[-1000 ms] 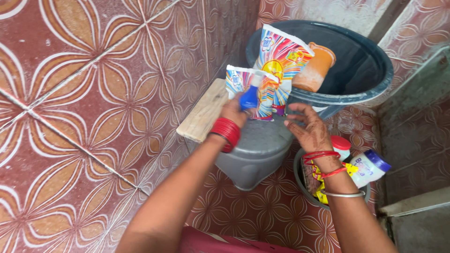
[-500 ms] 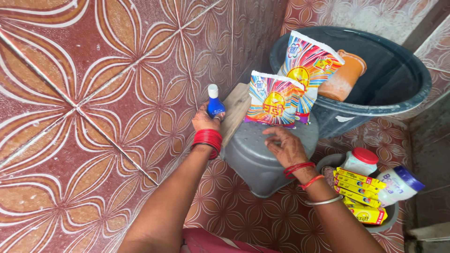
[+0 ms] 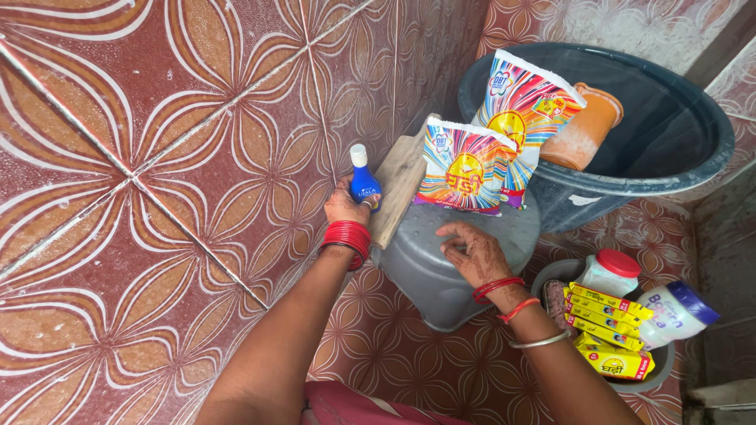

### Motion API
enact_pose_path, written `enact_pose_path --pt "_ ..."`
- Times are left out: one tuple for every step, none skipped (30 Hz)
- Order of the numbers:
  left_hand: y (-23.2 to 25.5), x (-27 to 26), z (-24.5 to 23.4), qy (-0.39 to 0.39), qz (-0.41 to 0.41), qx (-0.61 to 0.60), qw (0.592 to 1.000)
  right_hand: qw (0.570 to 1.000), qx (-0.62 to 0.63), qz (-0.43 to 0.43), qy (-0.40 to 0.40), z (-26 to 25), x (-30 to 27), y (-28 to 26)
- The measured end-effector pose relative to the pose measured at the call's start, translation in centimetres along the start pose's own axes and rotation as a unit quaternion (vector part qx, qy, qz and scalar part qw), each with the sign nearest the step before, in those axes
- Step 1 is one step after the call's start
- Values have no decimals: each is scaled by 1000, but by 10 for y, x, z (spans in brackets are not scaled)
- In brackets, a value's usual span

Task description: The person organizes various household items, including a wooden board, packets of detergent, a blue bottle, and containers of powder, onto a grey plastic stool. They pick up items from a nearby basin and the floor, arranging them neatly on the stool's surface.

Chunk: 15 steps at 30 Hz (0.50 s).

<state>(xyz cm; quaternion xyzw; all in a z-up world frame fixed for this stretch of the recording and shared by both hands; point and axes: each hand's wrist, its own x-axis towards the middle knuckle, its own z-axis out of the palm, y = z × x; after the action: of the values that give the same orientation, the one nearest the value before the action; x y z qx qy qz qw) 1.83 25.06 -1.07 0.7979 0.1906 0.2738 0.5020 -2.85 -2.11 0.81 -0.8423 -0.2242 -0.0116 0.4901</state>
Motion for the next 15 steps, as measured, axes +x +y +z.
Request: enact_pose_path --pt "0 -1 -1 0 3 -8 1000 1000 -3 6 -4 1 0 1" --pt "0 -1 -1 0 6 -15 1000 1000 -6 12 -9 4 -1 2" --pt "-1 -2 -2 -1 9 -22 1000 1000 -8 17 -13 6 -1 3" --pt "-1 -1 -2 -2 12 -17 1000 999 -14 33 -20 10 -1 4" --pt "-1 -1 -2 -3 14 -13 1000 998 -20 48 -26 15 -1 5" --pt "0 0 -1 -4 17 -8 1000 997 -25 63 -33 19 -1 6" --pt "0 1 -1 -2 20 -13 1000 998 -28 45 -35 24 -1 8" --pt "1 1 0 -1 24 -19 1000 998 -32 28 -38 29 -1 10" --pt "2 1 1 0 27 -25 999 999 -35 11 -40 33 -3 12" --pt "3 1 1 3 21 -23 1000 998 -37 12 -47 35 -5 14" --pt "5 2 3 6 17 -22 1000 998 -39 13 -54 35 -5 15" --pt "7 3 4 8 12 -20 1000 997 -41 13 -60 35 -5 16" --pt "9 4 6 -3 15 -24 1000 997 -38 17 -59 34 -6 16" --pt "11 5 8 -14 18 -28 999 997 -35 21 -59 33 -6 16" --pt "12 7 11 -25 21 -31 999 998 -32 24 -58 32 -5 15"
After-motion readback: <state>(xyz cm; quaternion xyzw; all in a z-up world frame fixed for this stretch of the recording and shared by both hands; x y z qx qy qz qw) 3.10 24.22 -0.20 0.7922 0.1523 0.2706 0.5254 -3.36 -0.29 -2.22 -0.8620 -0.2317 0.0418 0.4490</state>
